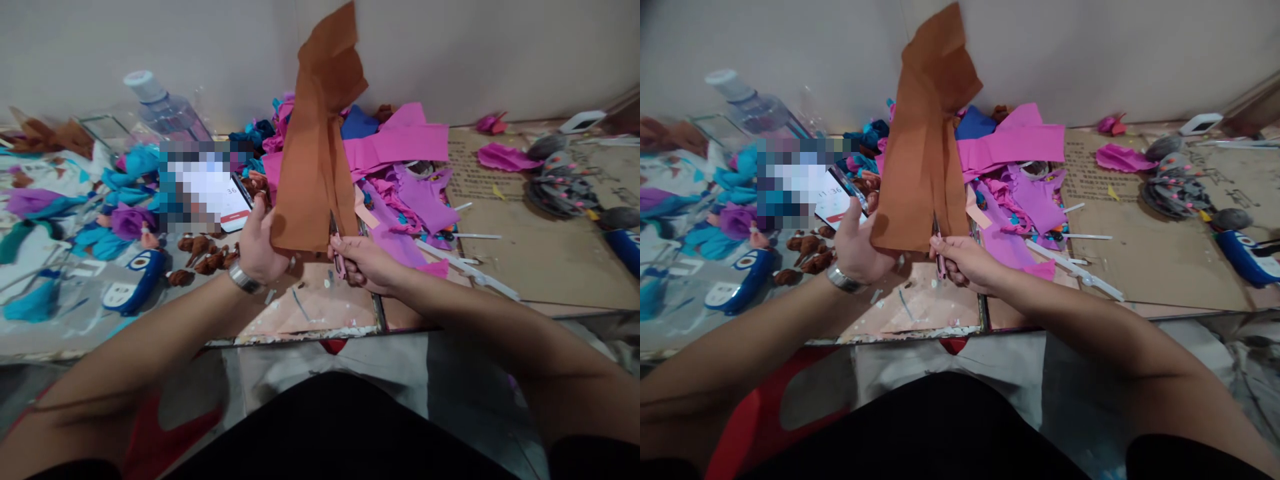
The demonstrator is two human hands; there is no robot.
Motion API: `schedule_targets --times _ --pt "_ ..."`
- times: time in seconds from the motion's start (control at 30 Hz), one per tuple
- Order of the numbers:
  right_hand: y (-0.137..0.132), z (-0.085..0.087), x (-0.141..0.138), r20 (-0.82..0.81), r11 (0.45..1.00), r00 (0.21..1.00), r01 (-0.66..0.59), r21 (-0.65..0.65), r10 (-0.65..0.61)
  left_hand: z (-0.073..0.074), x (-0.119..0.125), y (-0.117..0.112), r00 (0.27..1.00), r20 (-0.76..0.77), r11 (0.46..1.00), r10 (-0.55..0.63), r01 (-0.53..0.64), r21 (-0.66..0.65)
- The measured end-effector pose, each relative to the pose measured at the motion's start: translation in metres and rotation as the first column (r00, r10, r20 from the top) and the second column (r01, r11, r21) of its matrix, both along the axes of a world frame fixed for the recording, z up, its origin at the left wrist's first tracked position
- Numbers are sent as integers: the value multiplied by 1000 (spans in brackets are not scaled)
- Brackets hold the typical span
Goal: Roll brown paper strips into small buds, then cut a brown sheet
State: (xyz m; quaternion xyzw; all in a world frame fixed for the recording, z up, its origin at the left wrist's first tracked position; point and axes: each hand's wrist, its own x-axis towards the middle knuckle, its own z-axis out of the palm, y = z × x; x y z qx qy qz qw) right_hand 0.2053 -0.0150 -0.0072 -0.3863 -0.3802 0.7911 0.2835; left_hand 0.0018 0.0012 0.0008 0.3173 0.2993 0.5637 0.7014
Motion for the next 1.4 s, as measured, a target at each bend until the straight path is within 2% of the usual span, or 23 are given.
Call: schedule_targets --times 0.1,0.2,0.27,0.37,0.5,0.6,0.7,0.8,0.9,1.0,1.07,1.17,1.3,1.4 --pt "0 0 0 0 1000 1000 -13 6 13 0 -6 10 998 -19 998 61 -61 10" --pt "0 0 0 7 1000 1000 -7 1 7 -1 -6 14 975 -186 992 123 -121 19" --pt "0 0 -1 22 1000 1000 7 -12 -6 1 -5 13 966 -238 995 100 -98 20" --pt "0 0 -2 41 999 999 33 -20 -32 4 -3 10 976 -211 998 60 -54 31" --pt "-1 1 -3 33 999 999 41 -18 -41 1 -2 4 951 -309 980 29 34 197" --pt "-2 1 -4 40 999 998 42 0 -42 -4 -2 -1 866 -451 893 213 15 450" --pt "-2 1 -5 61 999 998 25 36 -27 -5 -2 -8 715 -560 780 419 33 625" --pt "-4 0 -5 65 1000 998 4 27 -6 -1 -2 -14 604 -625 692 495 161 703" --pt "-5 0 -5 77 999 997 22 31 -25 2 -2 -16 562 -660 693 499 199 693" --pt "-4 1 -5 75 998 997 4 67 -9 1 -2 -16 579 -656 741 484 128 660" --pt "-3 0 -5 78 996 996 -37 75 32 0 -2 -15 616 -636 784 464 49 619" --pt "-1 -1 -5 87 996 994 -64 65 58 -2 0 -15 705 -575 846 415 -67 529" --pt "0 -2 -4 71 995 995 -79 56 74 -6 4 -10 854 -388 892 347 -172 419" --pt "0 -3 -2 57 996 995 -88 28 87 -12 4 -4 908 -270 918 321 -228 325"
